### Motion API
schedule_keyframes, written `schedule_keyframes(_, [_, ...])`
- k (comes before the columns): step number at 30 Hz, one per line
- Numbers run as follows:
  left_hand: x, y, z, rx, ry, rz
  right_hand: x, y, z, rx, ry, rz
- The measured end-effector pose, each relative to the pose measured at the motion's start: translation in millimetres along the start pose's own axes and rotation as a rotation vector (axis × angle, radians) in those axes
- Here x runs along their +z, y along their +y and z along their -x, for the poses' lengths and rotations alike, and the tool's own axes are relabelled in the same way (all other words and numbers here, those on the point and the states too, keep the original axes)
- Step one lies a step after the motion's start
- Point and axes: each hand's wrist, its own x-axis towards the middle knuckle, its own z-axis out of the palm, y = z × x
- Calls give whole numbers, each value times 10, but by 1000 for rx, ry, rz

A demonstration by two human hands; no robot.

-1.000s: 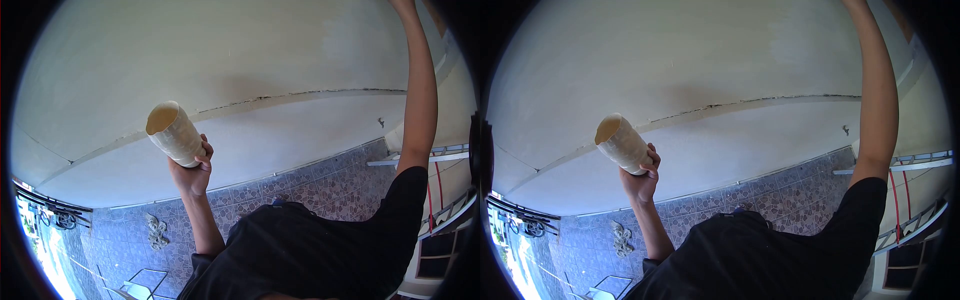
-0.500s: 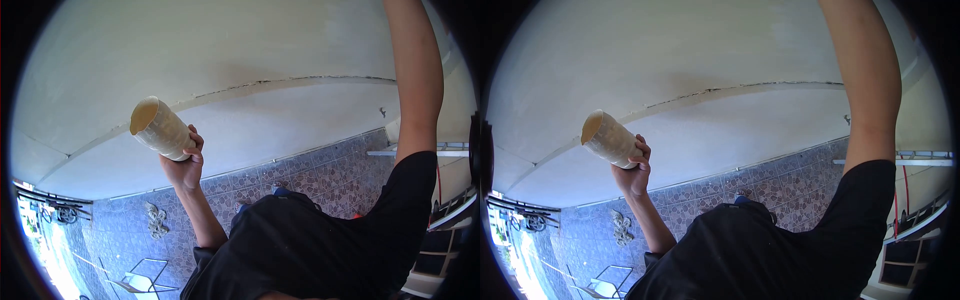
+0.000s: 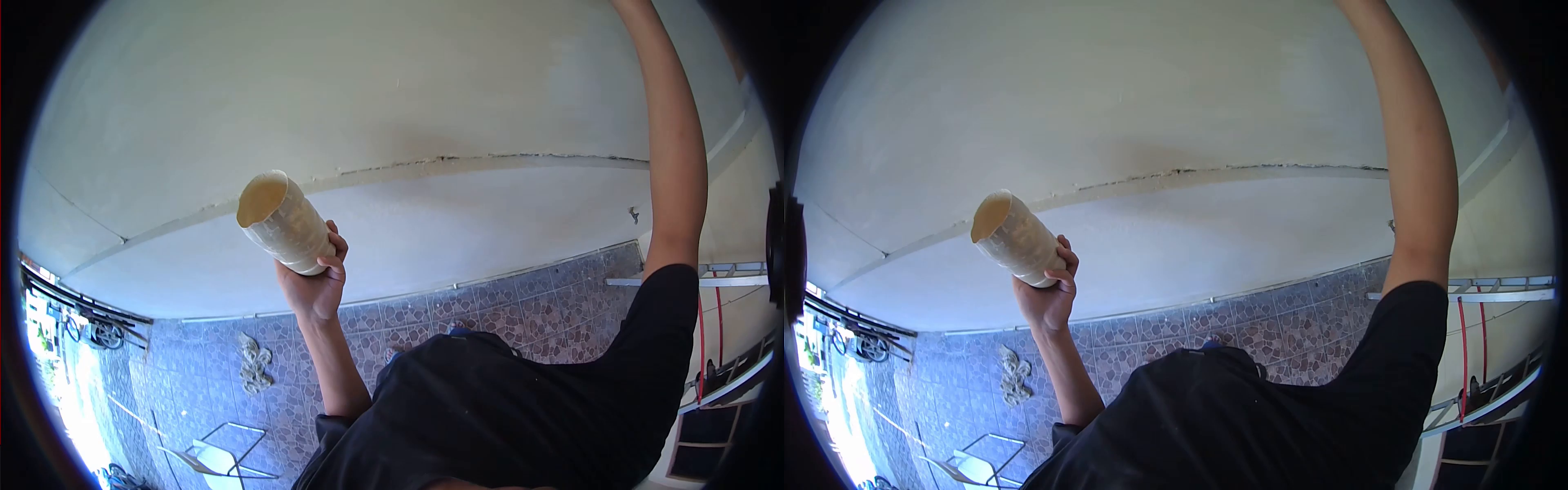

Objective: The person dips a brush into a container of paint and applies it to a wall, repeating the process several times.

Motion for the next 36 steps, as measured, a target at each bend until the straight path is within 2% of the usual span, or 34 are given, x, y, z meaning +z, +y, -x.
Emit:
schedule_keyframes(2, [30,-85,-81,-43,-2,-3,-245,223,186,-10,27,0])
schedule_keyframes(4, [44,-160,-261,-108,-14,-9,-513,296,344,184,-20,90])
schedule_keyframes(5, [61,-224,-330,-121,8,-31,-605,504,382,153,30,110])
schedule_keyframes(7, [31,-319,-451,-157,31,-68,-767,833,483,325,-89,272])
schedule_keyframes(10, [57,-478,-516,-213,38,-96,-983,733,468,367,-78,224])
schedule_keyframes(13, [41,-576,-571,-265,24,-111,-918,447,209,283,-36,145])
schedule_keyframes(14, [43,-614,-571,-273,23,-123,-832,355,75,190,-8,96])
schedule_keyframes(17, [30,-673,-560,-291,13,-143,-376,-122,-418,-36,82,9])
schedule_keyframes(19, [57,-713,-514,-271,18,-158,-70,-675,-772,-59,103,-108])
schedule_keyframes(21, [48,-721,-491,-293,-11,-142,305,-949,-1065,-188,129,-132])
schedule_keyframes(24, [0,-721,-481,-298,-18,-129,557,-1245,-1262,-159,56,-132])
schedule_keyframes(28, [22,-700,-462,-309,-23,-151,462,-1067,-1171,-24,-15,-137])
schedule_keyframes(30, [39,-710,-499,-319,-34,-158,374,-781,-1108,-67,7,-30])
schedule_keyframes(36, [169,-722,-560,-361,-40,-206,-282,-178,-771,71,-15,24])
